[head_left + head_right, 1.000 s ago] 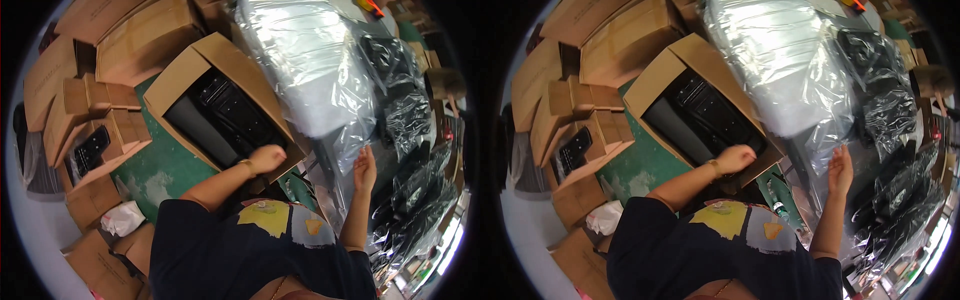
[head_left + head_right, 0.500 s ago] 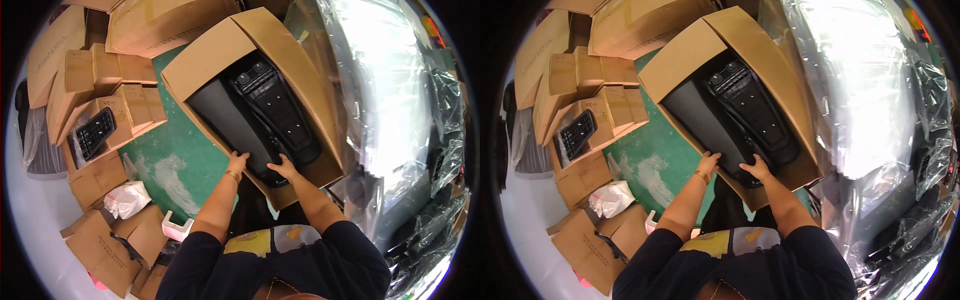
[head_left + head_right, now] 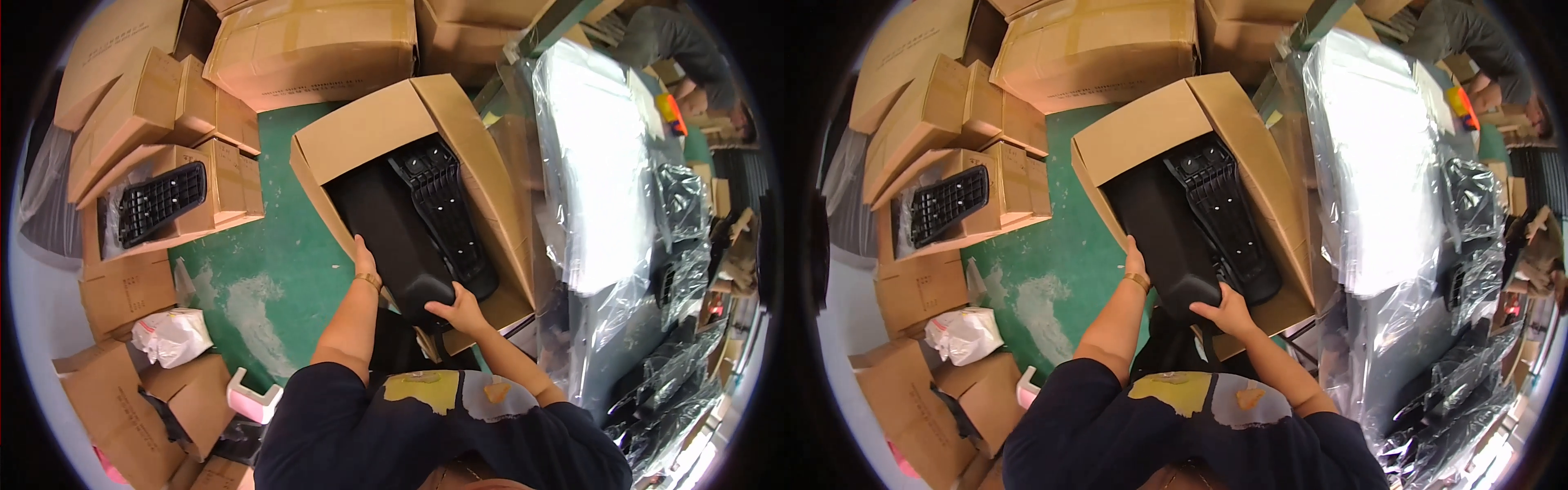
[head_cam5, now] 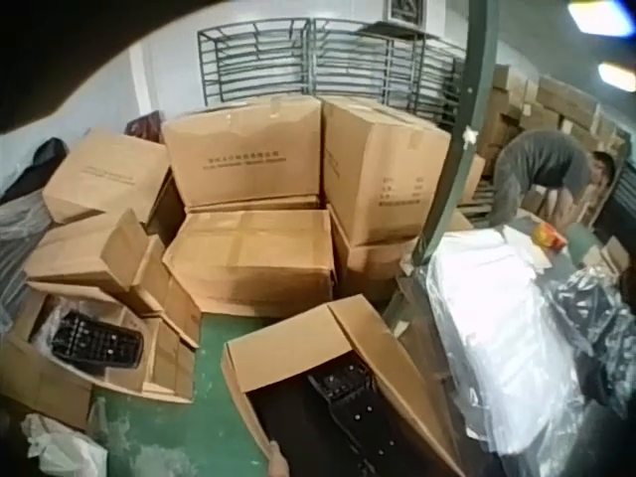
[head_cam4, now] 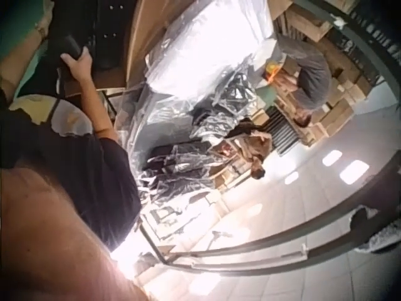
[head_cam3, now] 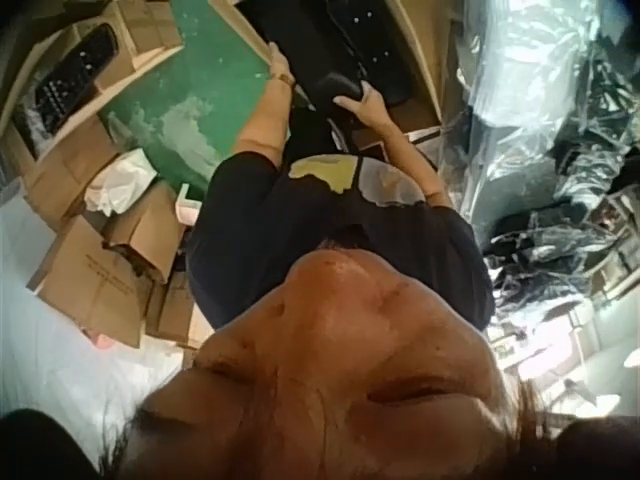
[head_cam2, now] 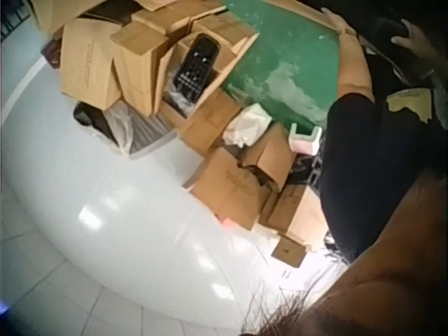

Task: Packaging bicycle seats into plastic bags and placing them into cardboard boxes in a manufacturing environment.

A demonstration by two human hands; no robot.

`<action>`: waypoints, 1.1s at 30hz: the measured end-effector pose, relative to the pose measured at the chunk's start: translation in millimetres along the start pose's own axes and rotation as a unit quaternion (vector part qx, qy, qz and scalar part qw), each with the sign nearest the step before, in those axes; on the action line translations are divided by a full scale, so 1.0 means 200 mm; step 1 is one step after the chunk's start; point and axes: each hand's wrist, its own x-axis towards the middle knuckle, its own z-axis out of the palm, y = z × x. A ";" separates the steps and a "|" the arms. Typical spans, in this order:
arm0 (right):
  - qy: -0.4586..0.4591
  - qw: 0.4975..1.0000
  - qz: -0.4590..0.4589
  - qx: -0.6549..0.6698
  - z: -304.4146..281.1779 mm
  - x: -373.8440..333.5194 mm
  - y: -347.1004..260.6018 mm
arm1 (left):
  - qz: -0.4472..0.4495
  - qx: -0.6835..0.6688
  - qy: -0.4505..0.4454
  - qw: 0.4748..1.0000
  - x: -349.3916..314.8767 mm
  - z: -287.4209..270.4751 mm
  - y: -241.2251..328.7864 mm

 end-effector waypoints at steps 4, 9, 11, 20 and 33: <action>-0.005 0.983 0.028 0.181 -0.02 -0.01 -0.24 | 0.016 -0.072 -0.145 0.987 -0.15 0.07 0.09; -0.003 0.927 0.009 0.375 -0.06 -0.17 -0.55 | 0.064 -0.092 -0.219 0.969 -0.51 0.17 0.06; -0.019 0.927 0.016 0.374 -0.12 -0.31 -0.58 | 0.066 -0.106 -0.255 0.959 -0.62 0.14 0.01; -0.109 0.978 -0.132 -0.116 -0.59 -1.04 -0.71 | -0.129 -0.136 -0.627 0.756 -0.57 0.03 -0.14; 0.152 0.976 -0.125 -0.095 -0.74 -1.59 -0.46 | -0.019 0.220 -0.655 0.722 -0.88 0.57 -0.37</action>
